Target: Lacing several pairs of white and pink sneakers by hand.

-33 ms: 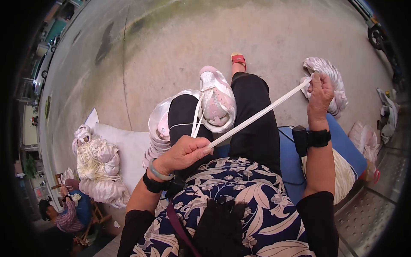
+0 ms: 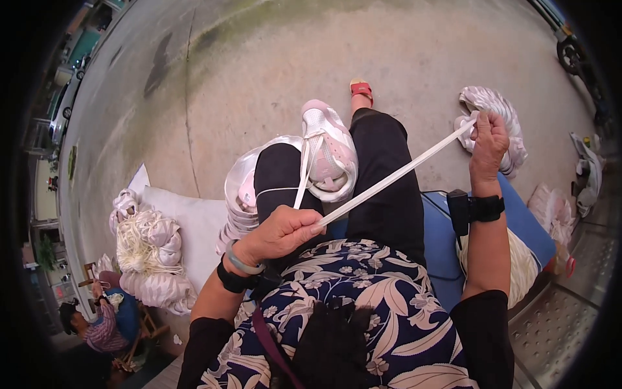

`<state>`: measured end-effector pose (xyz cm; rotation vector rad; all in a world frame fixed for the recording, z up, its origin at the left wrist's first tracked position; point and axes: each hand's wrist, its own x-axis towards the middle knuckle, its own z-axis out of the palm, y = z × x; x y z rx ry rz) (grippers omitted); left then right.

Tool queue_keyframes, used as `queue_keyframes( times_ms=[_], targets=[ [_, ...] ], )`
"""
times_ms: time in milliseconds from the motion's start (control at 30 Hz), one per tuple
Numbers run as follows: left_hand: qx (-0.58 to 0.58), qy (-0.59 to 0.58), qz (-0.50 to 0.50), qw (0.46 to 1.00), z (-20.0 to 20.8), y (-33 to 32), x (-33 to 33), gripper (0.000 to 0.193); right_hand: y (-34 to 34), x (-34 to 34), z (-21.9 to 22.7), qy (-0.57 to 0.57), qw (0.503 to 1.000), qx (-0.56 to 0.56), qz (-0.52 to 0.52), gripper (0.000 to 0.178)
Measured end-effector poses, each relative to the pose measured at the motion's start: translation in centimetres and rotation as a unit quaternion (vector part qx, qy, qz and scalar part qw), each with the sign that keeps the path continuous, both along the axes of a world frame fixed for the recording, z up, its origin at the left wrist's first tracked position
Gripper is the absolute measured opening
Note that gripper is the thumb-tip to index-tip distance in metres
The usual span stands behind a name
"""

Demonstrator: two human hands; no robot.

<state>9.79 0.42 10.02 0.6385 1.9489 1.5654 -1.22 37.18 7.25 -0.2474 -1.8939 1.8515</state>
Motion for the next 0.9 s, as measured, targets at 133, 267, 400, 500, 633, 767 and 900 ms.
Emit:
queue_keyframes(
  times_ms=[133,267,400,500,633,767,900],
  targets=[
    [0.010,0.054,-0.030,0.998,-0.2,2.1,-1.7,0.016,0.8,-1.4,-0.7,-0.070,0.997,0.012,-0.036,0.012],
    [0.014,-0.001,-0.095,0.995,-0.7,3.2,-2.8,0.017,-1.9,-2.0,-1.1,-0.134,0.970,-0.196,-0.048,0.011],
    [0.026,0.016,-0.113,0.993,-0.5,2.9,-2.5,0.018,-6.4,0.0,-1.3,-0.182,0.925,-0.162,0.290,0.005],
    [0.028,0.009,-0.091,0.995,0.1,2.5,-2.1,0.019,-13.1,2.9,-1.7,-0.127,0.890,0.273,0.343,0.010],
    [0.025,0.043,-0.062,0.997,0.6,2.8,-1.4,0.020,-16.6,4.6,-3.6,-0.037,0.782,0.525,0.334,0.023],
    [0.033,0.047,-0.038,0.998,0.6,3.2,-1.4,0.021,-17.2,3.0,-5.4,-0.116,0.716,0.601,0.336,0.020],
    [0.075,-0.076,-0.010,0.994,0.3,3.9,-2.6,0.024,-16.8,2.9,-6.8,-0.133,0.714,0.599,0.338,0.020]
  ],
)
